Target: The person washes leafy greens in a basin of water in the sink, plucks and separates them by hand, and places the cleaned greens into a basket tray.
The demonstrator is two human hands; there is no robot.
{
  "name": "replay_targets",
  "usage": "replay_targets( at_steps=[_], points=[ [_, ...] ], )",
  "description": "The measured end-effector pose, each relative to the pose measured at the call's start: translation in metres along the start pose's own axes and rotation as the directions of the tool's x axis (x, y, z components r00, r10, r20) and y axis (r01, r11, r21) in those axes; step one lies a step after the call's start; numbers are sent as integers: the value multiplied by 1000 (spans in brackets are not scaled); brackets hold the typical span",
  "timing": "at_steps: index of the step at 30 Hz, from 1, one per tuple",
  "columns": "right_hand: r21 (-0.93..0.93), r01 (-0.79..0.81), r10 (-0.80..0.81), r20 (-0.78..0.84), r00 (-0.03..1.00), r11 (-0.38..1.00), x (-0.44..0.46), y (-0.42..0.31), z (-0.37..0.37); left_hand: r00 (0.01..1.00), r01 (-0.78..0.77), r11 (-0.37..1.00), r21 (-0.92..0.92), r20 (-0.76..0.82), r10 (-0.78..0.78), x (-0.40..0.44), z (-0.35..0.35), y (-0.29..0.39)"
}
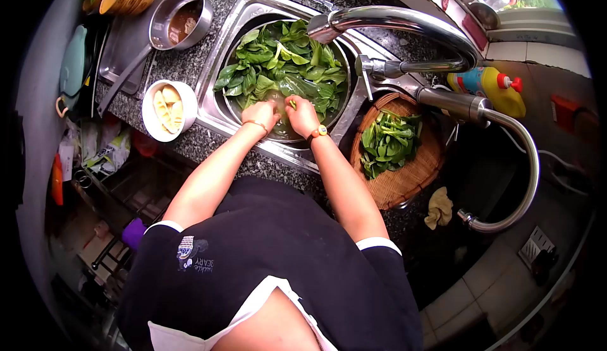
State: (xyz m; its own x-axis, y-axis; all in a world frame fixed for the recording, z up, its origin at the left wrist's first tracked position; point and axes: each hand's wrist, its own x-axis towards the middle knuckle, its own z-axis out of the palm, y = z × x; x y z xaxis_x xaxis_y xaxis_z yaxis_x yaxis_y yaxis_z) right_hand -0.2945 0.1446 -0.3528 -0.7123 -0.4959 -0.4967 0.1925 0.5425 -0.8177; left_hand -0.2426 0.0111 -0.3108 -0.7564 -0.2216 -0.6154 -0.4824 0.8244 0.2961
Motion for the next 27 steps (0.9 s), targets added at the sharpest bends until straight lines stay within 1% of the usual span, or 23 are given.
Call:
replay_targets(
  at_steps=[1,3,4,5,6,7,8,9,11,13,14,15,16,17,18,19,20,21,22,23,24,25,27],
  points=[
    [17,-15,15,-4,1000,1000,2,3,3,1000,5,1000,-1,0,-5,1,6,-2],
    [-46,27,-28,-34,999,999,-1,-4,-2,975,-147,966,-215,-194,105,7,20,-7],
    [16,-102,101,55,993,995,-4,-12,-9,990,-130,897,-423,-96,99,14,25,-12],
    [66,-234,222,150,963,970,-6,-18,-15,990,-131,897,-422,-96,100,16,28,-14],
    [30,-167,162,121,979,985,-4,-10,-15,994,-110,800,-590,-61,92,18,31,-17],
    [31,-169,164,121,979,985,-4,-8,-17,996,-78,673,-736,-25,88,20,35,-19],
    [92,-191,176,153,973,977,-5,-9,-18,995,-59,603,-795,3,102,20,32,-19],
    [153,-213,184,185,966,965,-4,-10,-18,995,-58,604,-795,4,101,20,29,-21],
    [202,-179,136,209,968,963,-4,-9,-18,982,35,461,-886,116,149,20,22,-24],
    [252,-222,150,278,949,942,-7,-18,-22,970,51,432,-900,148,194,21,16,-26],
    [224,-120,64,245,967,967,-6,-12,-18,946,167,394,-904,259,193,19,7,-24],
    [224,-121,64,245,968,967,-4,-6,-16,910,281,355,-892,365,197,17,1,-21],
    [215,-80,27,238,971,973,-2,-1,-14,918,216,325,-921,305,255,26,15,-27],
    [204,-38,-10,232,973,978,-2,-1,-14,917,216,325,-921,305,257,24,10,-26],
    [204,-39,-10,232,973,978,-2,-2,-15,896,306,238,-922,364,256,22,4,-25],
    [109,6,-30,220,975,994,-3,-2,-17,869,394,149,-907,420,261,20,-1,-24],
    [12,49,-50,210,976,999,-4,-4,-19,872,359,226,-906,411,264,21,-1,-25],
    [13,47,-48,208,977,999,-5,-5,-19,871,360,227,-905,414,265,24,5,-27],
    [-192,202,-163,201,966,960,-6,-6,-20,901,232,401,-886,351,256,27,13,-29],
    [-386,341,-274,219,936,857,-7,-9,-20,923,96,559,-823,285,260,27,14,-28],
    [-438,320,-228,250,941,840,-7,-11,-19,954,-79,701,-709,151,260,25,16,-26],
    [-437,320,-228,250,941,840,-9,-13,-20,947,-275,863,-424,38,320,26,15,-26],
    [-468,313,-230,226,946,826,-12,-18,-21,952,-303,939,-163,-91,291,22,22,-23]
  ],
)
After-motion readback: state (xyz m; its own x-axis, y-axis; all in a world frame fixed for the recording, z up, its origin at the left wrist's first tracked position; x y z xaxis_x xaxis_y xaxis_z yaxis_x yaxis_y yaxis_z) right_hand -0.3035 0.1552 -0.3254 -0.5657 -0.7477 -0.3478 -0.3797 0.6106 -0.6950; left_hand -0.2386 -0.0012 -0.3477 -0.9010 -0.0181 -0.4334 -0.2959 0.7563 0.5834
